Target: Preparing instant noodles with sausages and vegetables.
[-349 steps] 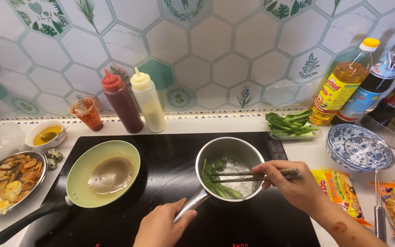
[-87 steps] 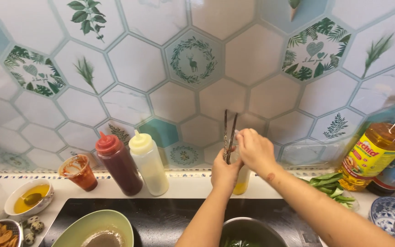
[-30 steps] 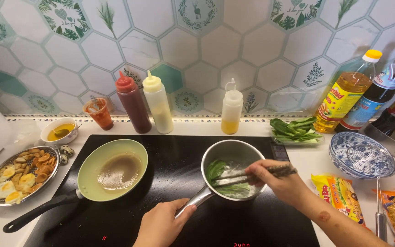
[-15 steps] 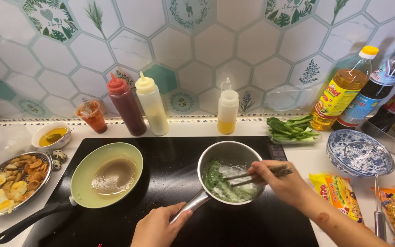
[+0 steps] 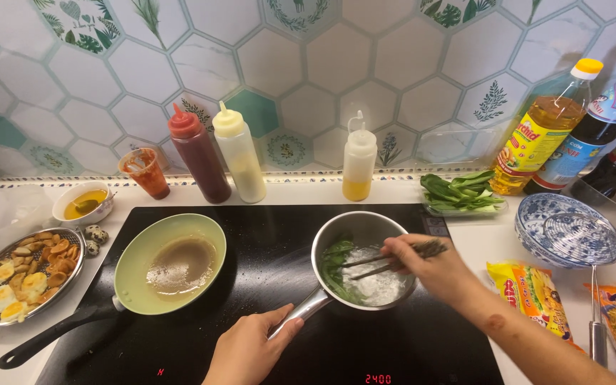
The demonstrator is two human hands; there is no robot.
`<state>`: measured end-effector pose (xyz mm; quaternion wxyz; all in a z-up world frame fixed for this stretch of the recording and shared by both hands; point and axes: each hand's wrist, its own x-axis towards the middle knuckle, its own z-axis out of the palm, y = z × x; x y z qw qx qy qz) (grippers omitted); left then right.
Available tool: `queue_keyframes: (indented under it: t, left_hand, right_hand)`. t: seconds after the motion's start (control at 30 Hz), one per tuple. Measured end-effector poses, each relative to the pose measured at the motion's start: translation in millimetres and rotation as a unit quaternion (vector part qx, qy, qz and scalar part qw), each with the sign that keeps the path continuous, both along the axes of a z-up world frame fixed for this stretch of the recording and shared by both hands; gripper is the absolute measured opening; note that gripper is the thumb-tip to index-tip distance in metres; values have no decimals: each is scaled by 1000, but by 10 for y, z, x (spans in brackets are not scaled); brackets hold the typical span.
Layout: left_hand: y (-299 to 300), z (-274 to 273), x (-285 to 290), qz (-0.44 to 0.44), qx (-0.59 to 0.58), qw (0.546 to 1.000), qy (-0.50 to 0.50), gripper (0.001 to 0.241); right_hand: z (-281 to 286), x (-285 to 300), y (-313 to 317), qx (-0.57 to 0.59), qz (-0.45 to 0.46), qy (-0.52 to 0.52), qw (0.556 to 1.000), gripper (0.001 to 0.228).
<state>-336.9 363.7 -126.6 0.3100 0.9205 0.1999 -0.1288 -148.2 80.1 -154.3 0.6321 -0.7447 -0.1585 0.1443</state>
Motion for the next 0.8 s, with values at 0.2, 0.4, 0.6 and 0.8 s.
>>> queue_keyframes:
  t: [0.2,0.4,0.6,0.8]
  left_hand:
    - [-13,-1,11,-2,-2,1000,-8,50]
    - [4,-104,40,6,2,1000,8,51]
    - [-30,13,22,13,3,1000,27,54]
    - [3,-102,42,13,-5,1000,12,53]
  right_hand:
    - [347,92,-206,-21,-43,-30,998,31]
    - [-21,22,-55,-19,-4,-100,995,30]
    - [146,-80,-69,20,6,13,1000,36]
    - [135,-224,-44,13,38,-23,999,29]
